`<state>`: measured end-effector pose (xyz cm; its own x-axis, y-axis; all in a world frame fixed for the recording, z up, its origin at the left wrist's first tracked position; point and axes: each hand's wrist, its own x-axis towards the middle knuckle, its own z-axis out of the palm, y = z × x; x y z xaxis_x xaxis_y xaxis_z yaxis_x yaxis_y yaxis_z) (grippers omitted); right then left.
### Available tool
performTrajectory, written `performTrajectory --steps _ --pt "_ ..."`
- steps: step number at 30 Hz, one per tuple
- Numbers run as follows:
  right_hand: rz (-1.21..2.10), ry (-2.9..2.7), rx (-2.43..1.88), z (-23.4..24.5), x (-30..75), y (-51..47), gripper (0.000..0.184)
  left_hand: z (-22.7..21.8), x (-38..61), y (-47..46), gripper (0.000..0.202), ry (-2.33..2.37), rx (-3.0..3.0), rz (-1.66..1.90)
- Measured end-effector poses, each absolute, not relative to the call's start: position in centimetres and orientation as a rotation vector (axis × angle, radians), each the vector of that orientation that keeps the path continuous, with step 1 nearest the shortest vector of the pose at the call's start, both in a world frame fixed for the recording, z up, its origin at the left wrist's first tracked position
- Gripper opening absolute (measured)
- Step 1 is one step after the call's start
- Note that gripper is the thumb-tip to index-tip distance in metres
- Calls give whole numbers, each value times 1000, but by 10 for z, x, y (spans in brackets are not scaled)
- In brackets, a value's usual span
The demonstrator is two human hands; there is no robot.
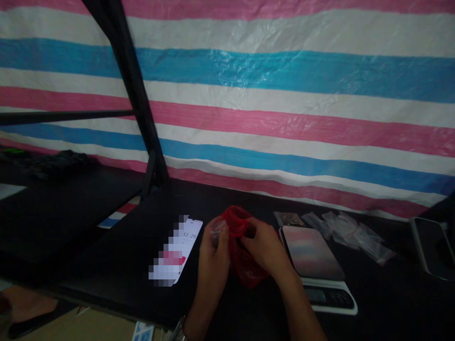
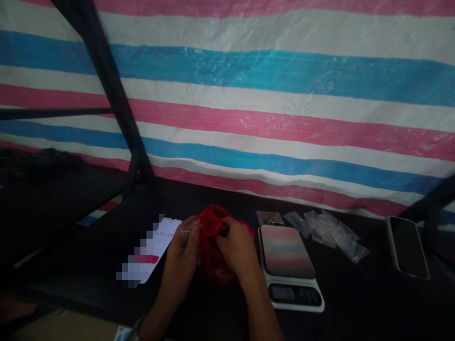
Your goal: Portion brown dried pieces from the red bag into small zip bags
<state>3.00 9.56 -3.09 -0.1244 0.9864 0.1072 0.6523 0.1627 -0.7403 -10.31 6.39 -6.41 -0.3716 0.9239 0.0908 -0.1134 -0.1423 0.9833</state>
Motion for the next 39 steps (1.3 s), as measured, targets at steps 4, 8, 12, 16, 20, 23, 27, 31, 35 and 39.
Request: performTrajectory --steps 4,8,12,16,20,23,27,31,35,39 --pt "1078 -1712 -1449 -28 35 93 31 -63 -107 64 52 1354 893 1655" --pt "1229 -1579 -1426 -29 49 91 34 -62 -110 61 57 1463 997 1647" --pt "1294 -1401 -1397 -23 71 85 41 -64 -112 55 53 1584 1303 1626" --pt "1277 -1286 -1380 -8 86 77 48 -71 -111 53 43 1607 1558 1456" --pt "1164 -1348 -1299 7 80 68 46 -79 -105 54 44 1652 1711 1275" --pt "1073 -1491 -1239 12 65 63 48 -84 -99 55 45 1651 1718 1237" --pt "841 -1699 -1231 10 47 60 56 -89 -96 56 47 1606 1702 1306" --pt "702 -1774 -1235 8 41 59 59 -90 -99 57 50 1522 1625 1362" --pt "626 -1734 -1237 12 40 61 52 -86 -99 56 51 1488 1517 1404" --pt "468 -1626 -1325 9 55 68 43 -76 -101 55 53 1553 1362 1456"
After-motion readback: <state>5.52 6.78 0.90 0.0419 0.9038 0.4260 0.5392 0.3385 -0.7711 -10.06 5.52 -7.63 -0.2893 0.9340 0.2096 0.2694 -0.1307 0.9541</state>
